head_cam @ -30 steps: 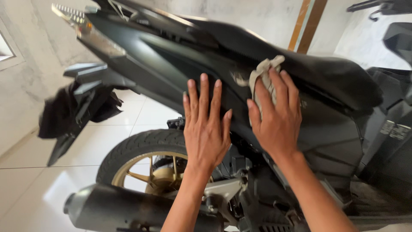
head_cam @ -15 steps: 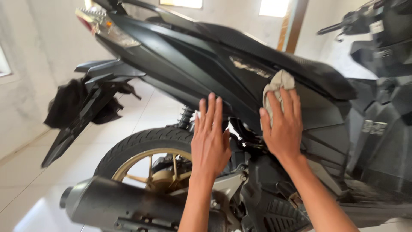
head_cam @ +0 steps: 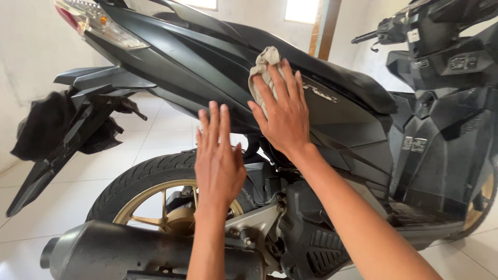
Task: The person wipes the exterior of a black scooter with a cloth, cleaning the seat, rear body panels, tail light, handlebars, dashboard, and rear wheel area. The person moves around the scooter to reach different sides and components.
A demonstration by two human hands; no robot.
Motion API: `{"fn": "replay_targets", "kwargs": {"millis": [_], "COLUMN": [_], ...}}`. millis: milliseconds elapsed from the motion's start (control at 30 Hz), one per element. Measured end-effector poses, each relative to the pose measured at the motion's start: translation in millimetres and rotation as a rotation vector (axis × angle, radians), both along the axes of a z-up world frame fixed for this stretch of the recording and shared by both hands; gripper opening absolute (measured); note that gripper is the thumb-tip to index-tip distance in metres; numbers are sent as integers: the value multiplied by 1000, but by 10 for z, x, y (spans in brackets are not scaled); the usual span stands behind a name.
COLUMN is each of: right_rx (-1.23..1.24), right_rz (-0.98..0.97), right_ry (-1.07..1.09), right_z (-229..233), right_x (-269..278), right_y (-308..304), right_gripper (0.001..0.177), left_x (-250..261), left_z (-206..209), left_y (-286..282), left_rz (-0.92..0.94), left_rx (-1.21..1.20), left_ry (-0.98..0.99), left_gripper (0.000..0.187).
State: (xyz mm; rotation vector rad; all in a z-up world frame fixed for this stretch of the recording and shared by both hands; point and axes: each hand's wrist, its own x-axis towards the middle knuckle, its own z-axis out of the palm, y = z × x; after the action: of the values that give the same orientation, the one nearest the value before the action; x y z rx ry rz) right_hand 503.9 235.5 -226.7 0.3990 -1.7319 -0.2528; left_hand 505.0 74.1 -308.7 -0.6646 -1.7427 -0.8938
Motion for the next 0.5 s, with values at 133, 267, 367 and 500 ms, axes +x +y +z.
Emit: {"fn": "replay_targets", "kwargs": {"millis": [133,267,367,500], "right_rx": [-23,-115,-260,-446], "right_rz": [-15,-73,-101,-171], "right_ry": [-41,-66,-19,116], "right_z": [-134,-395,-593,-675], "right_x": [123,257,333,320], "right_y": [129,410,601,675], "right_gripper": [48,49,48,49], "left_x": [39,48,33,-1], "left_z": [-6,-18,-35,-17], "left_y": [-123,-148,-153,-264], "left_rz": [-41,-50,-15,28], "left_rx": [59,39,-33,-99], "left_ry": [-30,-18,-25,-67], "left_gripper": [73,72,73,73]}}
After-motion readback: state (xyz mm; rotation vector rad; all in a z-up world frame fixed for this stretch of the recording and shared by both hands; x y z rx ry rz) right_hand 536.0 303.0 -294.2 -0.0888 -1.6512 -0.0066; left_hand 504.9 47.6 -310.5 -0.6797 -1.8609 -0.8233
